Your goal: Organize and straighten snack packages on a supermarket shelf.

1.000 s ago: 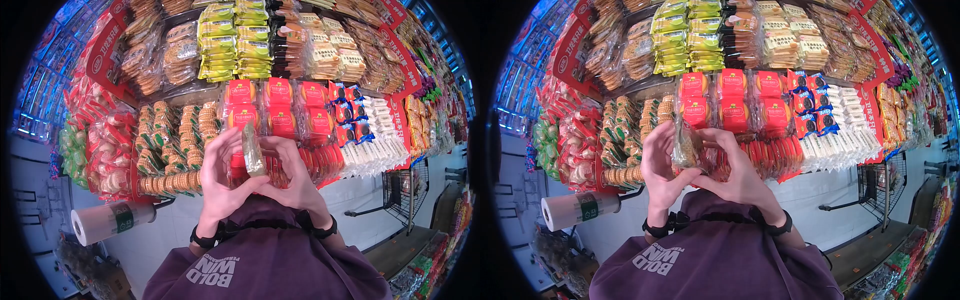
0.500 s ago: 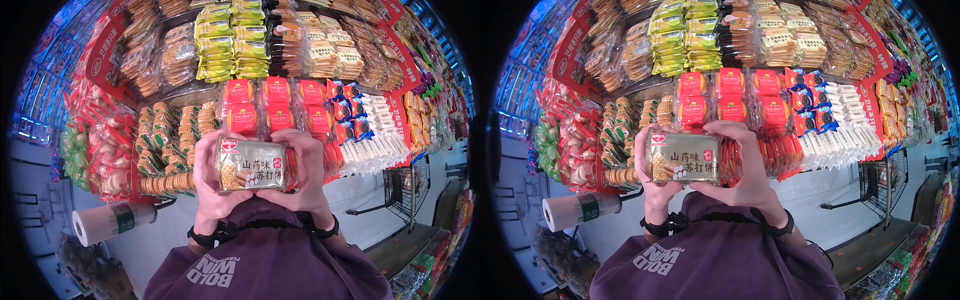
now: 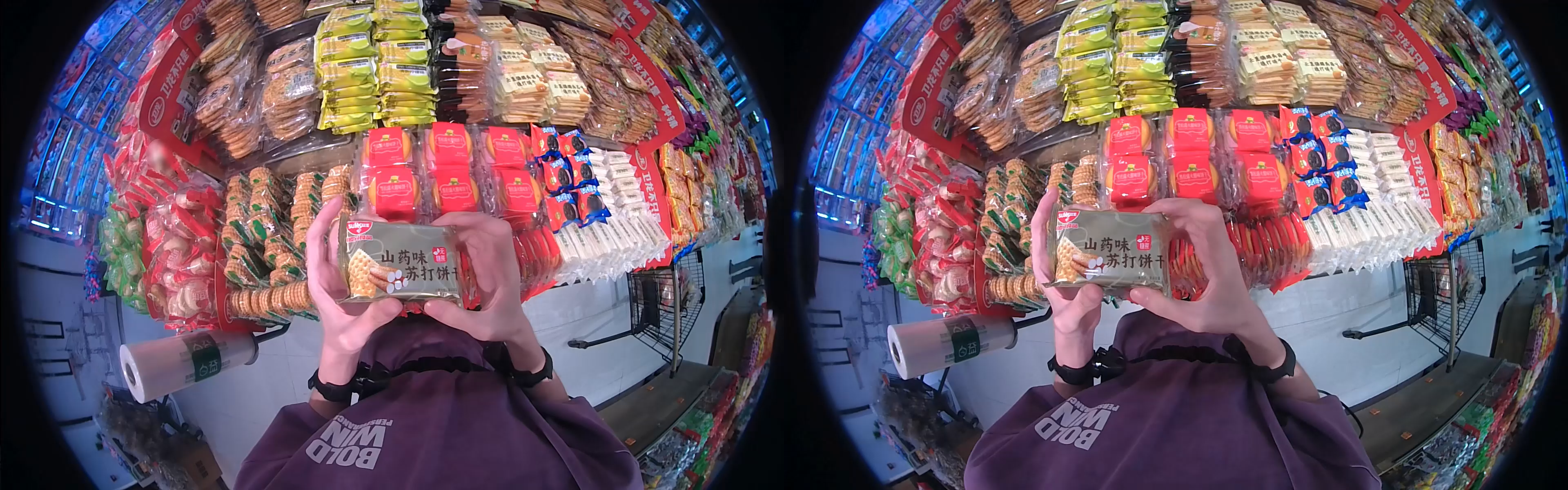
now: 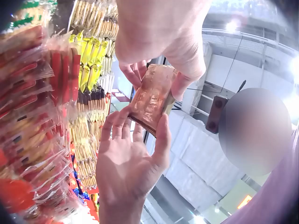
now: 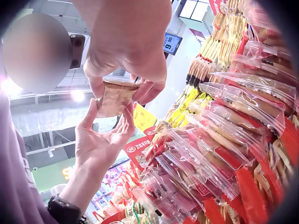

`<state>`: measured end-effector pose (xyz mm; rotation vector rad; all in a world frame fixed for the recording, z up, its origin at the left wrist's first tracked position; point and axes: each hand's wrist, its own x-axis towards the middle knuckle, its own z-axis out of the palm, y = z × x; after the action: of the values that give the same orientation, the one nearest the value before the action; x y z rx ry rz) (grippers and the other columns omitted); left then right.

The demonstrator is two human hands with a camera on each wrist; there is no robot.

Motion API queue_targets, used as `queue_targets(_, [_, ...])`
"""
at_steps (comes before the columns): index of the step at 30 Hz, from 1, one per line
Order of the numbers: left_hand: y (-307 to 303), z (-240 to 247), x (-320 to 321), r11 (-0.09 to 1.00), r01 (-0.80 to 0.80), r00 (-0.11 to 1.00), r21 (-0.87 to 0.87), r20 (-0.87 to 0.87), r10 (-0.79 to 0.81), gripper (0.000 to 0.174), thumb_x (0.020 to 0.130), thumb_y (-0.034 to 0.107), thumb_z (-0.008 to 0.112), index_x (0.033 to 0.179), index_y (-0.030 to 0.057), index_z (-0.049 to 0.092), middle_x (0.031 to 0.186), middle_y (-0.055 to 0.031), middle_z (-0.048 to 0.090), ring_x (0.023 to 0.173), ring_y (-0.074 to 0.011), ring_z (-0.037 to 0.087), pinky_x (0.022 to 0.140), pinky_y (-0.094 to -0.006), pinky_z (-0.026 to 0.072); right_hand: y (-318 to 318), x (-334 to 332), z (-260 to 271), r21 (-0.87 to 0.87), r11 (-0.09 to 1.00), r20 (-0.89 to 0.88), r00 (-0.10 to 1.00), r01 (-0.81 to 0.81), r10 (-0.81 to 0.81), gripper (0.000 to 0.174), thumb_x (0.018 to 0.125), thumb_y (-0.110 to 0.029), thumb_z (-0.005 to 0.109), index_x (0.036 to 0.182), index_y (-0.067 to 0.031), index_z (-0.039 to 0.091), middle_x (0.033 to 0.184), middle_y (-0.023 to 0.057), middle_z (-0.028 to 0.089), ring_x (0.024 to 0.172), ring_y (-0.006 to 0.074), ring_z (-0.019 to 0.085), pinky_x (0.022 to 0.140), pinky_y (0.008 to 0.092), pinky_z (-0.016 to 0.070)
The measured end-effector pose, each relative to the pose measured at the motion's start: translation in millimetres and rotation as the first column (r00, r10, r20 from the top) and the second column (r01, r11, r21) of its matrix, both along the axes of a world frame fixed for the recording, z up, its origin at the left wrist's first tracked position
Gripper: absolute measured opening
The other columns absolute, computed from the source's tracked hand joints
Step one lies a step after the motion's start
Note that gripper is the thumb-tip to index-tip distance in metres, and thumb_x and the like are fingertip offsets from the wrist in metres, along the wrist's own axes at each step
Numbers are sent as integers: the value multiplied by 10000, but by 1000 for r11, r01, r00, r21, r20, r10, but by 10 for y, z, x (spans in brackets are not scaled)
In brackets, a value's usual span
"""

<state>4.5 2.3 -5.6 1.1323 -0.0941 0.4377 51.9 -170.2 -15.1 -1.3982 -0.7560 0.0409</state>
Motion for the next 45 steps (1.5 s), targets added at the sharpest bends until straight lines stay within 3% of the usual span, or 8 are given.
queue_targets(13, [-168,-48,-62,995,-99,995,30,-29,100,1018,609,245,849,1401,-40,279,1140,-159,528,1057,-231,568,936,-345,462,-67,-25,29,218,975,-171,983,-35,74,873,669,-44,817,1359,-23,282,1305,134,393,1207,218,483,943,383,465])
queue_targets(22, [-551,67,-64,988,-104,994,110,-22,107,933,600,201,859,1344,-25,342,1130,-152,528,1050,-223,566,930,-343,464,-514,13,-16,167,982,-109,988,-87,106,825,697,-31,797,1363,-46,310,1335,115,378,1221,210,470,953,358,445])
queue_targets(25, [-690,91,-34,987,-81,997,139,3,81,937,602,197,864,1347,-26,340,1124,-149,530,1040,-218,567,929,-342,462,-652,1,9,193,981,-23,999,-19,24,816,690,-22,800,1355,-58,330,1313,108,405,1185,193,497,939,345,446])
queue_targets(32, [-999,98,-15,987,-23,1000,157,12,22,997,584,180,921,1365,-17,332,1209,-191,548,1157,-267,559,989,-378,471,-1002,-7,110,271,962,-190,979,-26,80,824,674,-3,805,1349,-44,336,1246,82,459,1100,157,545,880,297,469])
queue_targets(36, [-1152,62,-10,990,-9,999,139,36,4,1001,583,150,920,1368,-25,323,1203,-183,558,1151,-255,564,992,-379,469,-1190,-2,42,180,983,-136,989,-25,50,774,713,-83,804,1355,-37,373,1274,100,474,1150,178,526,953,325,436])
queue_targets(39, [-1247,102,-46,960,-62,996,273,-51,79,1024,564,121,921,1374,-23,312,1202,-179,559,1142,-244,567,994,-373,460,-1320,26,-69,6,996,-138,986,-93,93,716,746,-151,792,1346,-38,418,1311,119,484,1207,222,499,1018,361,398])
queue_targets(41, [-1317,90,-58,920,-101,993,378,-20,117,953,542,110,921,1325,-34,397,1211,-163,560,1123,-231,571,990,-357,449,-1375,22,-98,-162,983,-49,996,-87,80,686,761,-188,781,1339,-39,443,1334,131,487,1241,253,478,1050,384,371])
queue_targets(45, [-1464,37,-137,800,-141,990,583,59,131,841,532,122,914,1250,-52,512,1196,-137,575,1106,-220,577,977,-353,447,-1472,-69,-83,-274,941,-137,976,-201,169,680,760,-159,768,1345,-29,447,1339,136,485,1260,271,471,1069,382,367])
